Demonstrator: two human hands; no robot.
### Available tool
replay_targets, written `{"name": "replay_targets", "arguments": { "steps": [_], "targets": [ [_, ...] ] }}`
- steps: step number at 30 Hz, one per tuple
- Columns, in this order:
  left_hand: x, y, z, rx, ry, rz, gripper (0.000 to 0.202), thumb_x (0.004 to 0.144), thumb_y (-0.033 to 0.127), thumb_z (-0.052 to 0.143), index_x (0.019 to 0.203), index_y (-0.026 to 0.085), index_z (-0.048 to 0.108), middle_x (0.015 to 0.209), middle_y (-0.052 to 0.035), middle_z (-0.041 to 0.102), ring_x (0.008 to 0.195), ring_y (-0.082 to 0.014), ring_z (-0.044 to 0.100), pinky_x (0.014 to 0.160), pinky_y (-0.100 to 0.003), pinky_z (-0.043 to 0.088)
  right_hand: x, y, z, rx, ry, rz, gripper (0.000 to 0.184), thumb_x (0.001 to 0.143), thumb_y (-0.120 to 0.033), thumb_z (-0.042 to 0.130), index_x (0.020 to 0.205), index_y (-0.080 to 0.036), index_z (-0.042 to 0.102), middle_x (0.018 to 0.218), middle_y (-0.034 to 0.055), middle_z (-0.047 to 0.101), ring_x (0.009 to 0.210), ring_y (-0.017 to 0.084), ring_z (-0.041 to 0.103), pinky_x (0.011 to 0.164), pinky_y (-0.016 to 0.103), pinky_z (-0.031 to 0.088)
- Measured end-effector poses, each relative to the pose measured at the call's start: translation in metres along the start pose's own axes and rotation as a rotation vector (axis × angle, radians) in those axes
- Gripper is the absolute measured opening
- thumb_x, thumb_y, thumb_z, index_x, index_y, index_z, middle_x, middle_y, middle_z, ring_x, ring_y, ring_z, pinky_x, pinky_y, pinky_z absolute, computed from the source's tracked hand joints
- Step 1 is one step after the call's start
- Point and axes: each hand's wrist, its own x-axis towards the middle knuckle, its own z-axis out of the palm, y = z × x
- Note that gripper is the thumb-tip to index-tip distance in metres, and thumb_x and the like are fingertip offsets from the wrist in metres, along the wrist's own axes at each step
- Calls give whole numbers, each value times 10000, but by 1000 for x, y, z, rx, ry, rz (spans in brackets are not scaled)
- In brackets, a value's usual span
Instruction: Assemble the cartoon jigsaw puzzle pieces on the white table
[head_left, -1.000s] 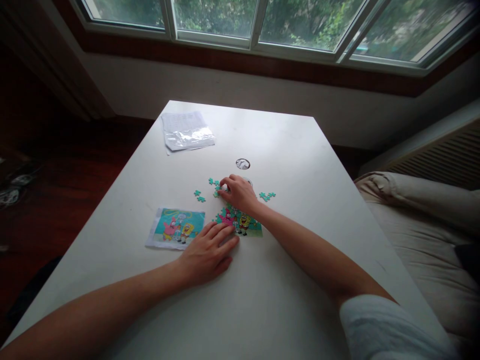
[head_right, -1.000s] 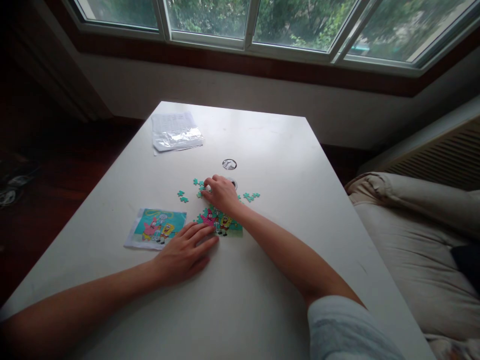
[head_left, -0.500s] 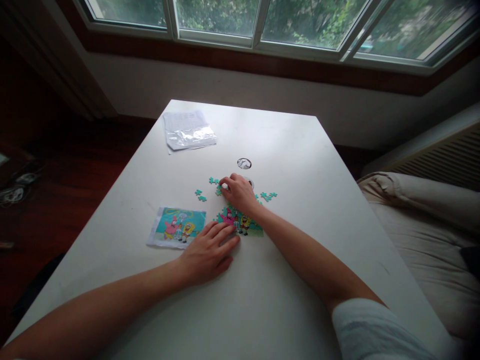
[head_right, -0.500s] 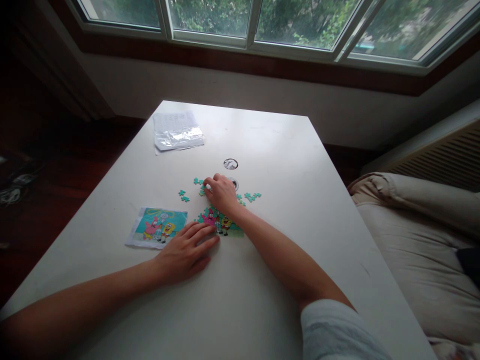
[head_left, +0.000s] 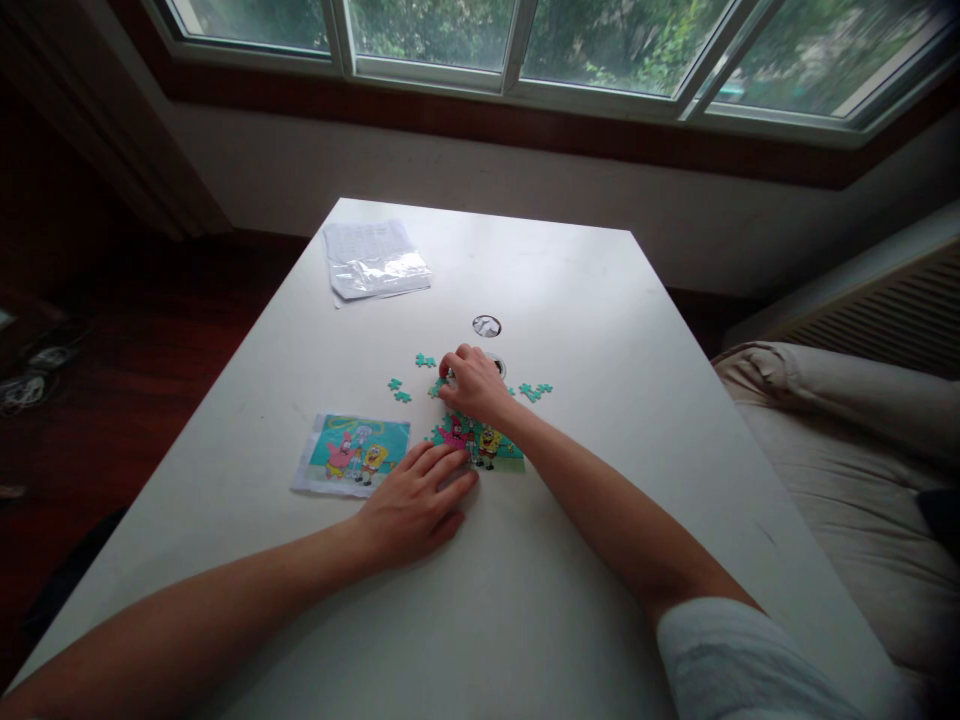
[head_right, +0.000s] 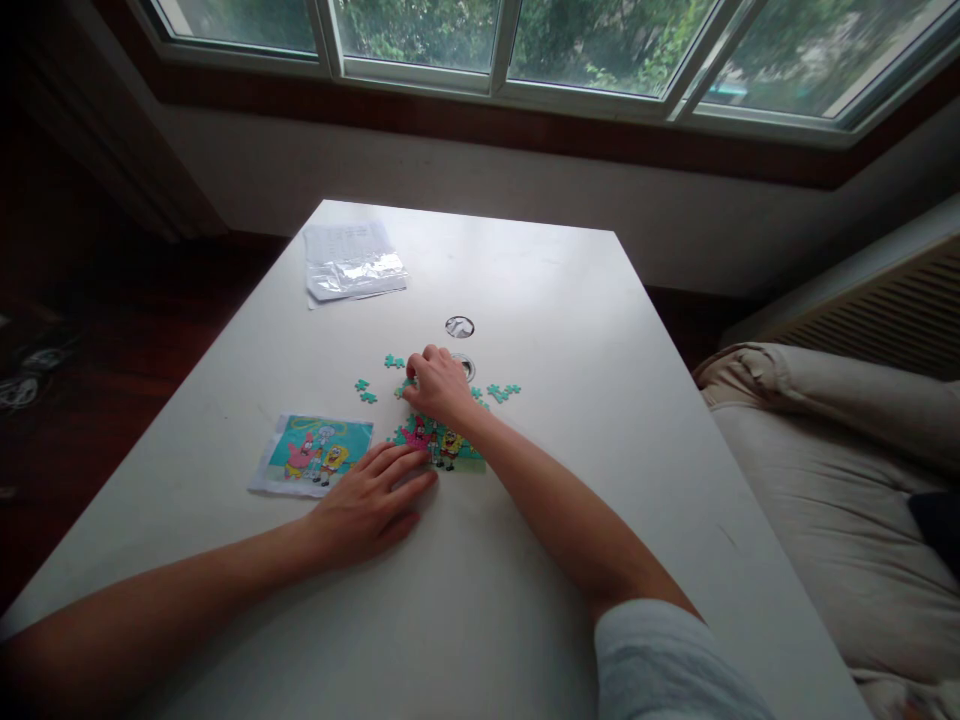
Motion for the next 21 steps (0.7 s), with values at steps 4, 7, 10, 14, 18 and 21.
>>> {"name": "replay_targets", "arguments": {
  "steps": [4,7,10,14,18,21],
  "targets": [
    [0,0,-1,0,-5,0,454,958,341,546,1393,213,540,1502,-130,492,1390,-316,428,1200,-540,308,0,1,-2,36,-40,-19,144,788,-240,709,921,-232,654,1048,87,578,1022,272,505,884,397,404],
    [1,0,-1,-2,-10,1,450,961,343,542,1391,209,540,1503,-130,491,1392,-317,425,1202,-544,303,-1,4,-5,67,-48,-50,167,804,-229,691,970,-235,673,1047,81,574,1014,264,508,908,396,400],
    [0,0,-1,-3,-24,-2,446,971,346,526,1395,209,536,1508,-126,486,1394,-317,420,1201,-544,304,-3,8,-9,103,-63,-107,242,820,-155,639,1032,-256,701,1047,73,579,1002,252,514,916,384,397],
    [0,0,-2,-5,-30,0,442,976,343,516,1397,210,531,1509,-120,485,1392,-315,421,1206,-545,294,-6,15,-11,168,-53,-157,305,833,-97,588,1048,-270,717,1021,58,587,985,230,524,927,360,404],
    [0,1,-3,-3,-30,1,449,972,340,526,1400,208,527,1513,-124,481,1396,-315,417,1204,-543,296,-8,20,-11,189,-18,-150,246,859,-195,646,1096,-244,688,995,56,576,980,227,521,942,355,415],
    [0,1,-3,1,-34,3,446,977,343,518,1402,207,524,1517,-123,477,1398,-315,416,1205,-543,292,-9,20,-11,151,-18,-165,205,866,-266,686,1069,-244,702,1040,70,572,1023,241,507,962,365,410]
  ]
}}
